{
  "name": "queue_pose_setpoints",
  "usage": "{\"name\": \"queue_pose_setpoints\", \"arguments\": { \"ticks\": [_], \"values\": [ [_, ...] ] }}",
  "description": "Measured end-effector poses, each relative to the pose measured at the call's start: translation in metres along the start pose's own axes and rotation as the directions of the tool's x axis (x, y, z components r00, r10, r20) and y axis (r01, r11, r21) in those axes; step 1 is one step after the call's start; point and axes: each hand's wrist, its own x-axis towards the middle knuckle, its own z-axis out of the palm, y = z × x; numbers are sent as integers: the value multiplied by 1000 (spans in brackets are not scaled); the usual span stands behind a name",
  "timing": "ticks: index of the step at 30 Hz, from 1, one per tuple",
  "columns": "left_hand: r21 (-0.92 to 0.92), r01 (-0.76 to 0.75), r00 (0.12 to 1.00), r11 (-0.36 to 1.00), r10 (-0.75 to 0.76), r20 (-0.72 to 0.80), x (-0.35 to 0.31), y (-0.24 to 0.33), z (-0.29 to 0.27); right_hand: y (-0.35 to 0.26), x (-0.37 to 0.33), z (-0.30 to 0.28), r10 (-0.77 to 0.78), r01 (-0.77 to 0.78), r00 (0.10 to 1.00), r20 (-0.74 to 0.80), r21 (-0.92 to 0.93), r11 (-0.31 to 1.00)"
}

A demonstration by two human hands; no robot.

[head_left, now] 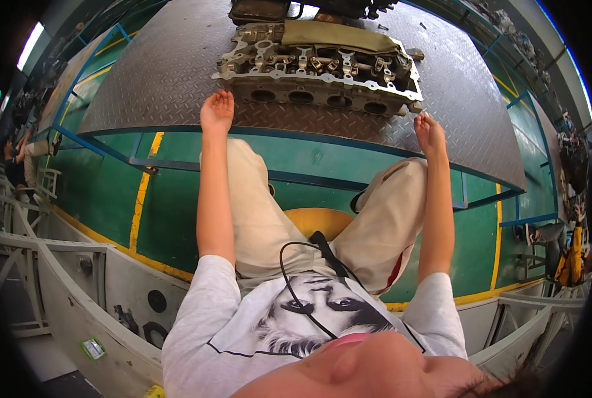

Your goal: The person handles a cylinder head by hand on a workbench. The person touches different parts of the valve assembly and rotates the cylinder head on the table surface.

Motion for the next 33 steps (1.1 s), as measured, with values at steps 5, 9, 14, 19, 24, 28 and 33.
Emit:
{"name": "queue_pose_setpoints", "arguments": {
  "ticks": [5,9,14,19,24,28,33],
  "values": [
    [40,-56,998,998,56,16,17,5,1,2,25,15,-13,13,1000,28,-17,1000],
    [14,-82,996,996,82,37,19,16,0,9,16,29,-72,72,997,3,-99,993],
    [81,-113,994,990,112,19,16,9,9,8,18,22,12,-12,1000,-5,-108,994],
    [125,-95,995,988,96,-4,31,9,6,7,21,25,16,-18,1000,-27,-65,998],
    [74,-77,993,994,84,-83,29,10,2,9,12,30,-31,33,999,25,-67,997],
    [43,-43,988,998,49,-149,24,13,-2,8,10,20,11,-10,1000,16,-28,1000],
    [51,-24,986,998,32,-164,20,11,2,10,17,12,47,-52,997,-56,-100,994]
  ]
}}
